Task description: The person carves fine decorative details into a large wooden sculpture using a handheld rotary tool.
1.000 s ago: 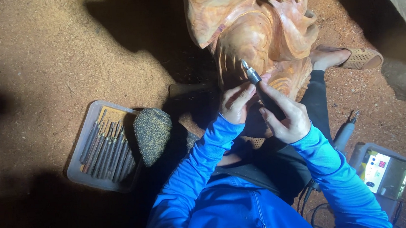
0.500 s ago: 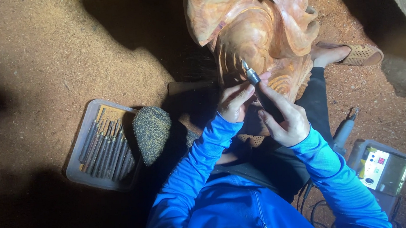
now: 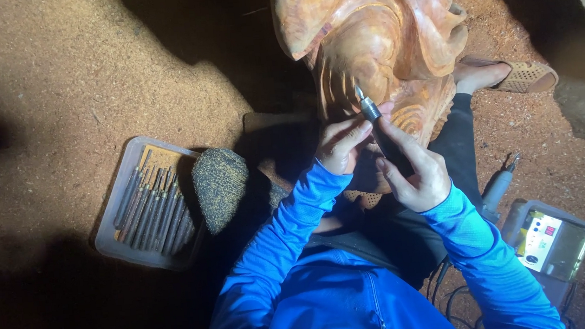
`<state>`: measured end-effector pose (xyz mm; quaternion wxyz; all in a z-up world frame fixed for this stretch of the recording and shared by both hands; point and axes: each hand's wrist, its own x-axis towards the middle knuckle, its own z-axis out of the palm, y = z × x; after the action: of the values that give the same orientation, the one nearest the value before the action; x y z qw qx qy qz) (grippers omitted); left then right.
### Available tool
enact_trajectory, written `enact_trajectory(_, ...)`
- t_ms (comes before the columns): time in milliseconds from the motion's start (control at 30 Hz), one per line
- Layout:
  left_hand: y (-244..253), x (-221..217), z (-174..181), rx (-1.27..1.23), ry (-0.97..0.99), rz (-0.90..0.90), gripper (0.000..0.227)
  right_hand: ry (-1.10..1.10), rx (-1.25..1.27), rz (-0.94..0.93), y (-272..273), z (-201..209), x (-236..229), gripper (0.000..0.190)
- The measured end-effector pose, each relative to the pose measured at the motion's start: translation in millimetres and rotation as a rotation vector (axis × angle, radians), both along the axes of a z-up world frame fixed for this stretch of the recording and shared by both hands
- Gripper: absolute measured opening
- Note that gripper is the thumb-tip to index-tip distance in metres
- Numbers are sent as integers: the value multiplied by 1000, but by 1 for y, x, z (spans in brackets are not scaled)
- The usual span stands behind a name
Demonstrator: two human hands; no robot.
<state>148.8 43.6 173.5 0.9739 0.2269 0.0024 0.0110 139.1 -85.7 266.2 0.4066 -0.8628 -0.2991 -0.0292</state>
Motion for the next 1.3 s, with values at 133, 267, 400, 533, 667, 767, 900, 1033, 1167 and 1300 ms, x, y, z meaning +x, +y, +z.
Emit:
enact_trajectory(133,-10,1,-12,-5,-13,-3,30,23,11,14,-8,-4,-1,54)
enact_trajectory(267,-17,-1,-17,-46,6,-2,29,22,-29,21,-16,-5,0,54)
enact_trajectory(400,-16,0,-21,-8,-16,1,33,16,-20,39,-16,-3,4,52)
enact_trajectory(533,-13,7,-27,-5,-42,-24,32,10,8,63,-11,2,6,52)
enact_trajectory(667,-11,4,-21,-36,-18,-55,34,10,-24,55,-14,-1,6,51)
enact_trajectory(767,-16,4,-28,-59,-8,-79,34,16,-40,49,-18,-1,4,50)
enact_trajectory(900,-21,6,-32,-56,-24,-59,33,6,-45,54,-18,0,8,48)
enact_trajectory(1033,-14,10,-14,-48,-38,-36,29,-24,-55,46,-20,-2,9,49)
enact_trajectory(1167,-8,6,9,3,-11,63,23,-45,-39,50,-11,7,8,51)
enact_trajectory(1300,7,5,28,79,29,137,14,-29,-55,66,7,20,10,52)
